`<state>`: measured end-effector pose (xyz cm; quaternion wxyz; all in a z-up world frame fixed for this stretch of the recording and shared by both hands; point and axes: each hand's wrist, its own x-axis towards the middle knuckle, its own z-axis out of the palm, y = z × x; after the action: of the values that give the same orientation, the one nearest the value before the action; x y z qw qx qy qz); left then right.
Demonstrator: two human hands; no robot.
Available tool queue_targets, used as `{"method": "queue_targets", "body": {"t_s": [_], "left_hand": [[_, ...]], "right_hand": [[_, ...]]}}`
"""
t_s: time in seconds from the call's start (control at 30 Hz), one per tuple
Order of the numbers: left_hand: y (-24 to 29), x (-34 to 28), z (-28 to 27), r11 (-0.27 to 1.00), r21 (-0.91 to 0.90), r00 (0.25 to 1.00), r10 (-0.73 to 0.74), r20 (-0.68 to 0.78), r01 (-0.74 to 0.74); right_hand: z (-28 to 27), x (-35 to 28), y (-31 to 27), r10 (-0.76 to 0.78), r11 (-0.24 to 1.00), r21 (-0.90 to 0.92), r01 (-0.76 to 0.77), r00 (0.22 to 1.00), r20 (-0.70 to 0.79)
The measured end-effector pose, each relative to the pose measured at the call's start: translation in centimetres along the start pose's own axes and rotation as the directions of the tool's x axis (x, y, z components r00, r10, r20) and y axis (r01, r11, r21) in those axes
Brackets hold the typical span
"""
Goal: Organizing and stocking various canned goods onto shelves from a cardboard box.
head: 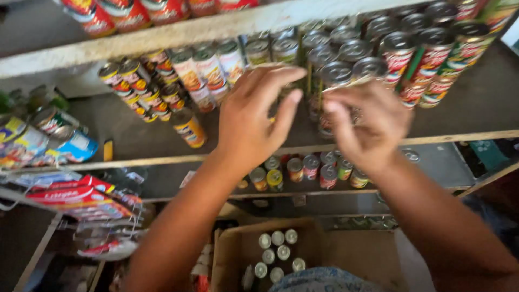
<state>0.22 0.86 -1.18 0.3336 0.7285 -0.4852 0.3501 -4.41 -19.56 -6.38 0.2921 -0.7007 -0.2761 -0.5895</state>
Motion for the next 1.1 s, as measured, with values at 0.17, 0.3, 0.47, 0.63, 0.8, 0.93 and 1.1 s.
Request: {"method": "queue_targets", "body": {"t_s": [0.17, 0.3, 0.47, 0.63, 0.8, 0.93, 1.1], "left_hand": [[-5.7, -7.7, 2.1, 0.968, 0.000, 0.964, -0.252, -0.088, 0.253], [-9.9, -13.6, 4.8, 0.876, -0.050, 0.843, -0.476, -0.250, 0.479], [-11.0, -16.2, 6.9, 0.815, -0.147, 0.761, -0.577, -0.296, 0.561], [-11.5, -17.7, 8.2, 0.765, 0.055, 0.752, -0.615, -0.237, 0.642], [-10.7, -17.1, 7.7, 0.785, 0.082, 0.774, -0.580, -0.254, 0.614], [-11.0, -17.3, 7.8, 0.776, 0.099, 0.772, -0.590, -0.236, 0.623], [-11.5, -17.6, 7.5, 0.775, 0.127, 0.783, -0.594, -0.188, 0.619]], "right_hand": [[6.4, -4.7, -0.3, 0.303, 0.945, 0.085, -0.316, 0.944, 0.134], [10.5, -8.6, 1.3, 0.432, 0.887, 0.059, -0.459, 0.867, 0.250], [13.6, -11.7, 3.6, 0.546, 0.826, -0.037, -0.563, 0.781, 0.303], [15.2, -13.2, 4.3, 0.655, 0.676, -0.009, -0.737, 0.595, 0.465], [15.2, -12.9, 4.7, 0.717, 0.591, -0.114, -0.798, 0.456, 0.527], [14.7, -12.4, 3.9, 0.704, 0.680, -0.228, -0.697, 0.534, 0.469], [13.5, -12.4, 4.7, 0.662, 0.620, -0.114, -0.776, 0.439, 0.608]]}}
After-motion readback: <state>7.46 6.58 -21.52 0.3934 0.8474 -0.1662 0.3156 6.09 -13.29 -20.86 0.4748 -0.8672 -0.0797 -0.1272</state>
